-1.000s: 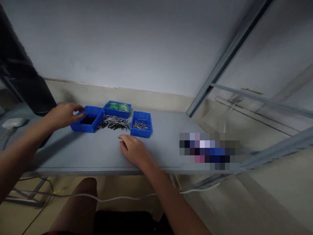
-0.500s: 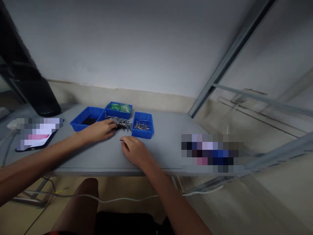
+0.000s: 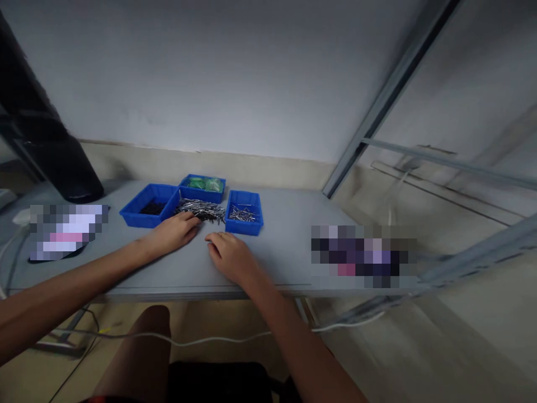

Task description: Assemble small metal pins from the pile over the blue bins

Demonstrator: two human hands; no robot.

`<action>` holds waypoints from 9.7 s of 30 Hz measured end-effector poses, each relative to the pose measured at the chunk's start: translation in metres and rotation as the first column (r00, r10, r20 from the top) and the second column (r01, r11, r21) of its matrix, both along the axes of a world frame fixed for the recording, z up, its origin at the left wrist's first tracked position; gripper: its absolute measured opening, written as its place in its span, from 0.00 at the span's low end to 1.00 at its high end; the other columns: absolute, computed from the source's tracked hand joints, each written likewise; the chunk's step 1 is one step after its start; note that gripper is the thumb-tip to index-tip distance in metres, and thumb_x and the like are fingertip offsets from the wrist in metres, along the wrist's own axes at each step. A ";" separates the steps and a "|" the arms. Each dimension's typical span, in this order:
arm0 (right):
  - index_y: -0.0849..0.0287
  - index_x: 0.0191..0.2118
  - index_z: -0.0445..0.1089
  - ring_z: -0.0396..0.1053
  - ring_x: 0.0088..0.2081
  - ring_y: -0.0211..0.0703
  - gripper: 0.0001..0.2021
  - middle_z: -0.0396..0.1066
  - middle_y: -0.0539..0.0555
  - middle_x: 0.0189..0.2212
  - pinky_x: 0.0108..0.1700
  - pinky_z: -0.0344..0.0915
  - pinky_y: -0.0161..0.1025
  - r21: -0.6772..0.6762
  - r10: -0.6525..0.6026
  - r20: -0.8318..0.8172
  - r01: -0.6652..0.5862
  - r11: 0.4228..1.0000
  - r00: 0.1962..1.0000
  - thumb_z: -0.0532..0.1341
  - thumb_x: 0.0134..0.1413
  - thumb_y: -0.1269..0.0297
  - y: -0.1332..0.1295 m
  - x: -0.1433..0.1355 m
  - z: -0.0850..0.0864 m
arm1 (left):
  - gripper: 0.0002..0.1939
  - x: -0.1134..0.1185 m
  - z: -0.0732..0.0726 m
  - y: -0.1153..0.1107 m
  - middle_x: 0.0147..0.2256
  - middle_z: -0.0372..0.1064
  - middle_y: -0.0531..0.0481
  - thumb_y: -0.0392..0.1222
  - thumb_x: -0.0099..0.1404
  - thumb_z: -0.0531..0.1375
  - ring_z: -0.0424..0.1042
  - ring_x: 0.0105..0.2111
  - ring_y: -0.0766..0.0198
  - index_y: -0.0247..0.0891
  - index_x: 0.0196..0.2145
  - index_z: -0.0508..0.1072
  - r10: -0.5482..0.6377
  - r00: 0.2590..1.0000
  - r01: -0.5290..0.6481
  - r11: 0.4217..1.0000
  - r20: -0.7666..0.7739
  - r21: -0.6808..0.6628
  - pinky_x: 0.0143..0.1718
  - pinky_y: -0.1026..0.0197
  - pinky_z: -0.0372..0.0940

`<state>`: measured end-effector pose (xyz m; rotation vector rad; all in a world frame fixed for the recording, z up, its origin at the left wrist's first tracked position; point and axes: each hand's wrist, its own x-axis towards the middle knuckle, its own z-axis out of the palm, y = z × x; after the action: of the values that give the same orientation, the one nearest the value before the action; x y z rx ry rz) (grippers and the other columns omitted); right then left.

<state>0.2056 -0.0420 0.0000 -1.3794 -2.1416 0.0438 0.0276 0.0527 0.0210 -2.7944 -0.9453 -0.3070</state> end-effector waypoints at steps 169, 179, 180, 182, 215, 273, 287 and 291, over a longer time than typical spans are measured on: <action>0.56 0.38 0.69 0.71 0.37 0.46 0.09 0.73 0.55 0.33 0.40 0.67 0.41 0.192 -0.032 -0.123 0.055 0.980 0.992 0.52 0.61 0.67 0.002 0.005 -0.004 | 0.09 -0.003 0.018 -0.020 0.30 0.72 0.49 0.39 0.65 0.55 0.70 0.32 0.64 0.36 0.40 0.73 -0.329 0.791 0.425 0.902 0.516 -0.076 0.36 0.63 0.65; 0.55 0.38 0.71 0.72 0.36 0.43 0.09 0.75 0.53 0.33 0.41 0.66 0.40 0.193 0.018 -0.230 0.027 0.981 0.973 0.53 0.62 0.65 0.001 0.008 0.002 | 0.07 0.001 0.016 -0.018 0.27 0.71 0.53 0.38 0.59 0.58 0.69 0.28 0.66 0.37 0.35 0.74 -0.189 0.897 0.312 0.912 0.400 -0.266 0.30 0.66 0.61; 0.55 0.38 0.71 0.72 0.37 0.43 0.10 0.75 0.53 0.33 0.42 0.66 0.40 0.195 0.029 -0.213 0.014 0.981 0.977 0.52 0.62 0.65 0.000 0.007 0.002 | 0.06 0.001 0.015 -0.019 0.26 0.70 0.54 0.37 0.58 0.58 0.68 0.27 0.67 0.37 0.34 0.74 -0.190 0.903 0.319 0.897 0.385 -0.307 0.29 0.67 0.60; 0.56 0.38 0.71 0.71 0.37 0.43 0.10 0.74 0.53 0.33 0.42 0.66 0.40 0.200 0.042 -0.185 -0.004 0.980 0.982 0.52 0.62 0.66 -0.001 0.006 0.003 | 0.06 0.002 0.016 -0.020 0.24 0.69 0.55 0.37 0.58 0.57 0.67 0.24 0.68 0.37 0.33 0.73 -0.194 0.911 0.340 0.854 0.365 -0.393 0.27 0.68 0.59; 0.57 0.37 0.68 0.71 0.37 0.44 0.06 0.73 0.54 0.35 0.40 0.65 0.40 0.010 -0.018 -0.165 0.020 1.000 0.986 0.54 0.60 0.68 0.002 0.006 -0.001 | 0.08 -0.001 0.018 -0.020 0.27 0.70 0.53 0.40 0.63 0.56 0.67 0.26 0.69 0.35 0.37 0.73 -0.245 0.830 0.418 0.869 0.501 -0.267 0.29 0.67 0.61; 0.59 0.39 0.69 0.70 0.34 0.42 0.09 0.74 0.55 0.35 0.38 0.64 0.38 -0.053 -0.050 -0.137 0.043 0.998 0.989 0.53 0.57 0.72 0.004 0.005 -0.001 | 0.13 -0.025 0.042 0.010 0.41 0.71 0.43 0.40 0.67 0.52 0.68 0.42 0.57 0.35 0.43 0.74 -0.167 0.969 0.152 0.984 0.183 0.091 0.45 0.56 0.63; 0.59 0.36 0.69 0.69 0.36 0.42 0.08 0.73 0.55 0.34 0.40 0.63 0.38 -0.029 -0.051 -0.095 0.049 0.998 0.994 0.53 0.57 0.73 0.005 0.005 -0.002 | 0.13 0.001 0.003 -0.001 0.37 0.72 0.41 0.35 0.68 0.51 0.70 0.39 0.56 0.32 0.41 0.75 -0.164 0.986 0.165 0.986 -0.018 0.035 0.43 0.54 0.64; 0.58 0.38 0.69 0.69 0.36 0.42 0.08 0.73 0.55 0.35 0.40 0.64 0.38 -0.041 -0.055 -0.112 0.051 0.998 0.992 0.53 0.57 0.72 0.005 0.006 -0.003 | 0.12 0.000 0.004 -0.005 0.36 0.71 0.42 0.38 0.67 0.52 0.70 0.38 0.57 0.33 0.40 0.74 -0.149 0.988 0.149 0.989 0.034 0.015 0.41 0.56 0.65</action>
<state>0.2112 -0.0367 -0.0031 -1.4206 -2.0197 0.1392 0.0275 0.0477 0.0252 -2.8632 -0.7396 -0.3827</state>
